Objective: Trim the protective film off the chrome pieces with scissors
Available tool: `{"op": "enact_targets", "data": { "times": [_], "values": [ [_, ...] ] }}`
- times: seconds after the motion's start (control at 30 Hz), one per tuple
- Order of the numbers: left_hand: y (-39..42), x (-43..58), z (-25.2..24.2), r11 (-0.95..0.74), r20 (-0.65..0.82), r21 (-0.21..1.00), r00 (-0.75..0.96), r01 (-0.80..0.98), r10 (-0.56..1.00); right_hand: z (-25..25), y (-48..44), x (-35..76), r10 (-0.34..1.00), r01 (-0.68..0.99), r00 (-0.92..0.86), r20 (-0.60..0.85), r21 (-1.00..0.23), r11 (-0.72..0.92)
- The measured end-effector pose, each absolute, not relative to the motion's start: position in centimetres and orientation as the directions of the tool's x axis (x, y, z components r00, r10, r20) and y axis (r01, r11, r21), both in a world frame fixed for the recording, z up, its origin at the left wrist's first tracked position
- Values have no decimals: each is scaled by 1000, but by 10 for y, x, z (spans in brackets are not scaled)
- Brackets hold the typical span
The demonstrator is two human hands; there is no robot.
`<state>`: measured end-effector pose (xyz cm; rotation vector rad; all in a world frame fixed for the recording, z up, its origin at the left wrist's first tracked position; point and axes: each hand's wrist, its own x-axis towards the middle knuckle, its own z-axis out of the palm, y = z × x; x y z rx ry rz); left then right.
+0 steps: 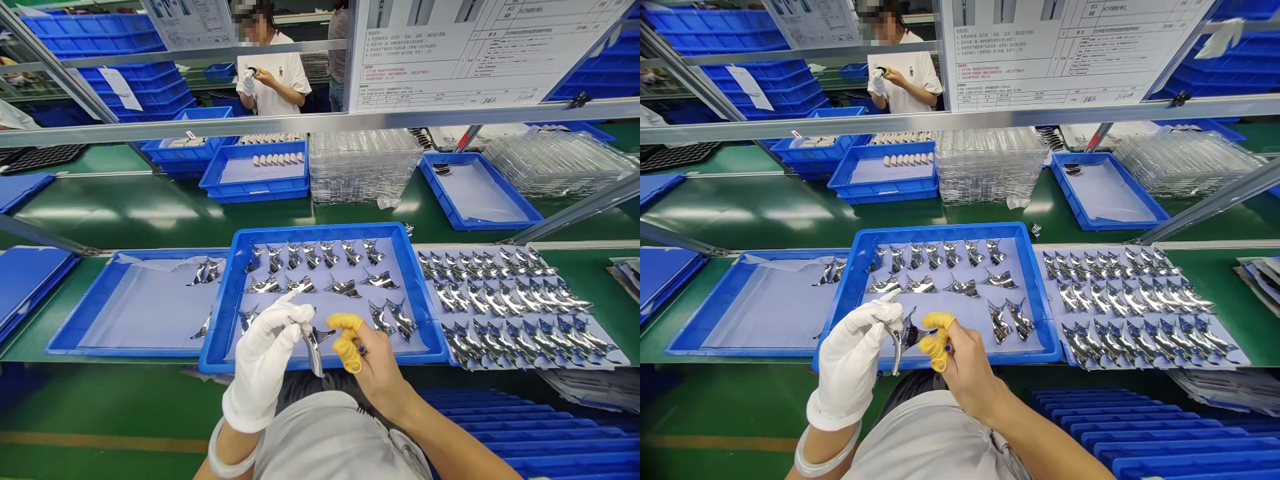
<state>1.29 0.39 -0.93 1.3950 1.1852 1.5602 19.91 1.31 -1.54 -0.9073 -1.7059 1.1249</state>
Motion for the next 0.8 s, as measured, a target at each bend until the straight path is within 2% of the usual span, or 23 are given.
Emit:
{"op": "enact_targets", "data": {
  "times": [0.1, 0.27, 0.43, 0.8],
  "values": [
    [4, 13, -12, -312, 316, 949, -151, 53, 937, -3, 14, 204, 880, 157, -444, 171, -951, 265],
    [7, 15, -13, -287, 277, 956, -143, -57, 950, 5, 11, 202, 812, 172, -450, 371, -857, 487],
    [8, 16, -14, -297, 288, 954, -142, -45, 947, -8, 8, 192, 747, 94, -418, 517, -793, 602],
    [9, 16, -12, -417, 409, 908, -134, -35, 903, -8, 7, 187, 762, 63, -315, 566, -789, 612]
  ]
}}
